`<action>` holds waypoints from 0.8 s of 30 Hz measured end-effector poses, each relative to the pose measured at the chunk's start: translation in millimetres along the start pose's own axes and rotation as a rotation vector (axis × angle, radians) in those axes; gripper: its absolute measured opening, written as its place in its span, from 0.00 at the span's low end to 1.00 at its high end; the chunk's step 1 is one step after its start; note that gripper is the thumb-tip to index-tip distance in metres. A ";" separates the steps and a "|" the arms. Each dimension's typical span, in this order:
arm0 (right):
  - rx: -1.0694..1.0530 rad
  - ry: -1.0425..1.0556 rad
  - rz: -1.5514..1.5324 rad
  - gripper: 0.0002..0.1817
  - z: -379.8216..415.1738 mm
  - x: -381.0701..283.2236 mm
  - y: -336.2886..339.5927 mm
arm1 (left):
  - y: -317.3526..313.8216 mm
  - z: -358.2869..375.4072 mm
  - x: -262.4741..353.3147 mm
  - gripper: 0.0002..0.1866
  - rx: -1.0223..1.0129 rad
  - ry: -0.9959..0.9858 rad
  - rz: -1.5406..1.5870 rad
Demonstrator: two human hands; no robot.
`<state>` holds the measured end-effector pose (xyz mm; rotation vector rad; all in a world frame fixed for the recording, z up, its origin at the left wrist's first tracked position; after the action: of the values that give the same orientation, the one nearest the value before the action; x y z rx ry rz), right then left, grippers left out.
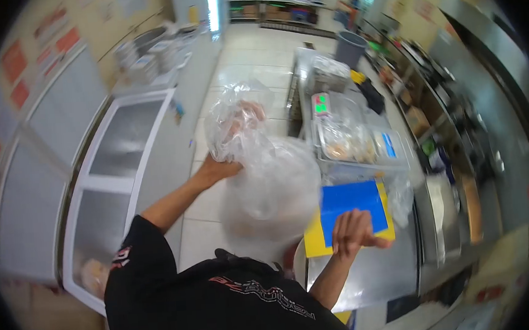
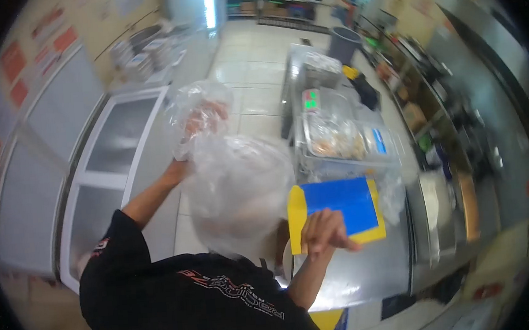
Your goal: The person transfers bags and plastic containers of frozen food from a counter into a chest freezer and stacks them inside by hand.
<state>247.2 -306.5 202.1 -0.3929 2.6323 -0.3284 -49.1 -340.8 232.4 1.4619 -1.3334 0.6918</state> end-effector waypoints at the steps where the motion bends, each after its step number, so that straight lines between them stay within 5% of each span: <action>1: 0.094 -0.093 0.002 0.36 -0.6 19.6 15.9 | 25.6 13.1 11.8 0.31 0.149 -0.050 -0.040; 4: 0.541 -0.291 -0.346 0.38 38.0 123.1 89.1 | 92.1 51.3 44.0 0.30 0.585 -0.241 -0.449; 6: 0.907 -0.611 -0.265 0.37 29.9 224.4 105.9 | 128.3 73.5 51.8 0.24 0.780 -0.325 -1.258; 7: 0.957 -0.723 -0.070 0.34 26.7 287.2 109.2 | 141.6 81.9 41.6 0.21 0.775 -0.315 -1.231; 10: 0.535 -0.992 -0.480 0.31 25.8 435.2 95.1 | 170.5 105.1 11.0 0.19 0.776 -0.243 -0.984; 12: 0.690 -0.894 -0.948 0.31 -26.8 488.5 42.8 | 179.1 135.5 13.8 0.24 0.659 -0.040 -0.878; 14: 0.815 -0.982 -0.958 0.33 -11.5 541.8 28.7 | 195.4 174.2 31.3 0.26 0.491 0.098 -0.632; 17: 0.712 -1.267 -0.943 0.33 4.9 562.5 3.8 | 215.0 253.0 21.4 0.29 0.447 0.110 -0.481; 20: 0.516 -1.474 -0.951 0.32 -8.3 579.4 -24.2 | 179.9 352.7 39.0 0.31 0.865 0.271 -0.571; 24: 0.199 -1.504 -0.922 0.32 -49.6 641.2 -42.1 | 98.2 480.3 42.0 0.25 1.484 1.303 -0.786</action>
<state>-315.4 -547.4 -0.1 -1.1724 0.8472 -0.3433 -231.3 -787.6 136.0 1.6875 0.9986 1.7258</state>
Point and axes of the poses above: each hand's wrist, its own z-axis away from the middle knuckle, its own y-axis out of the back of the hand, x = y × z, the point moved 1 cm from there along -z, towards the middle knuckle, and after that the axes turned 4 degrees about -z, right-handed, at the moved point
